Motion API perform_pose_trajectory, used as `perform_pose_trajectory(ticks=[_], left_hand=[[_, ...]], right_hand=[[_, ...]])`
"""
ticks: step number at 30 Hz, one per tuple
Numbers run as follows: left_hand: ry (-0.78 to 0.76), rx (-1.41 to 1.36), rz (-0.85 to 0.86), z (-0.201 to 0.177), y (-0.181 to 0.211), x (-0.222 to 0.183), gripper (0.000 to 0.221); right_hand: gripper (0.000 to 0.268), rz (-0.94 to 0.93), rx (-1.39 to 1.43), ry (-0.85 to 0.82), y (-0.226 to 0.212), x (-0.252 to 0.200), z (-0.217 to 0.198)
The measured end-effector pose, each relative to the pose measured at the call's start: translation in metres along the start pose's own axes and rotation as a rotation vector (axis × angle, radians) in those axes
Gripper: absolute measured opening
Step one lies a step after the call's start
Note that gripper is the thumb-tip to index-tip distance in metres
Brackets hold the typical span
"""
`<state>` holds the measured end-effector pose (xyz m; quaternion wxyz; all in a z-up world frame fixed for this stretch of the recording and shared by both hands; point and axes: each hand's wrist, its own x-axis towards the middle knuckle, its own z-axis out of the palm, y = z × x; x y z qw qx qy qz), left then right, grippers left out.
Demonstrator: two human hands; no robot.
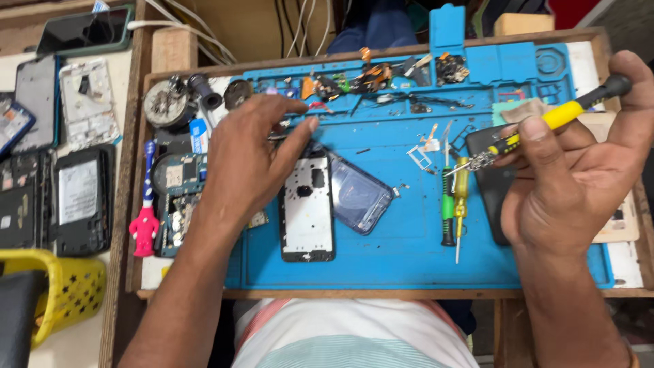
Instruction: The person disassembles a smartphone using a screwdriver and a prying tool. They remove the back cover, unscrew internal components, and separate the screen assembly from the frame. The person handles the phone and tools throughout the process.
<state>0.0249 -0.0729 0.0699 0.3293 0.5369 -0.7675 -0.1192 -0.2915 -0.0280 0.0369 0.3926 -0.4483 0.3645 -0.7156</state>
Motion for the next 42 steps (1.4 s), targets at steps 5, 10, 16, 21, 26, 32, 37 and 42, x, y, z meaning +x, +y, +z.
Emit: perform_pose_trajectory(ticks=[5, 10, 16, 21, 26, 32, 37, 42], left_hand=[[0.041, 0.114, 0.04, -0.004, -0.001, -0.036, 0.047], [-0.03, 0.068, -0.036, 0.006, -0.008, -0.042, 0.049], [-0.006, 0.012, -0.064, 0.014, -0.017, -0.048, 0.029], [0.089, -0.202, -0.049, 0.017, -0.015, -0.063, 0.02], [0.171, -0.295, -0.017, 0.021, -0.016, -0.07, 0.018], [0.182, -0.261, -0.01, 0.029, -0.017, -0.073, 0.018], [0.188, -0.235, -0.008, 0.029, -0.015, -0.073, 0.017], [0.187, -0.234, -0.019, 0.029, -0.015, -0.074, 0.017]], right_hand=[[0.076, -0.004, -0.433, -0.326, -0.007, -0.013, 0.027], [0.075, -0.112, -0.719, -0.58, 0.001, -0.03, 0.056], [0.068, -0.231, -0.851, -0.524, 0.005, -0.032, 0.047], [0.07, -0.172, -0.743, -0.457, 0.003, -0.035, 0.03], [0.071, -0.076, -0.566, -0.493, -0.003, -0.037, 0.031], [0.073, -0.202, -0.693, -0.58, -0.004, -0.052, 0.036], [0.071, -0.25, -0.783, -0.625, 0.001, -0.053, 0.038], [0.069, -0.227, -0.715, -0.645, 0.004, -0.052, 0.038]])
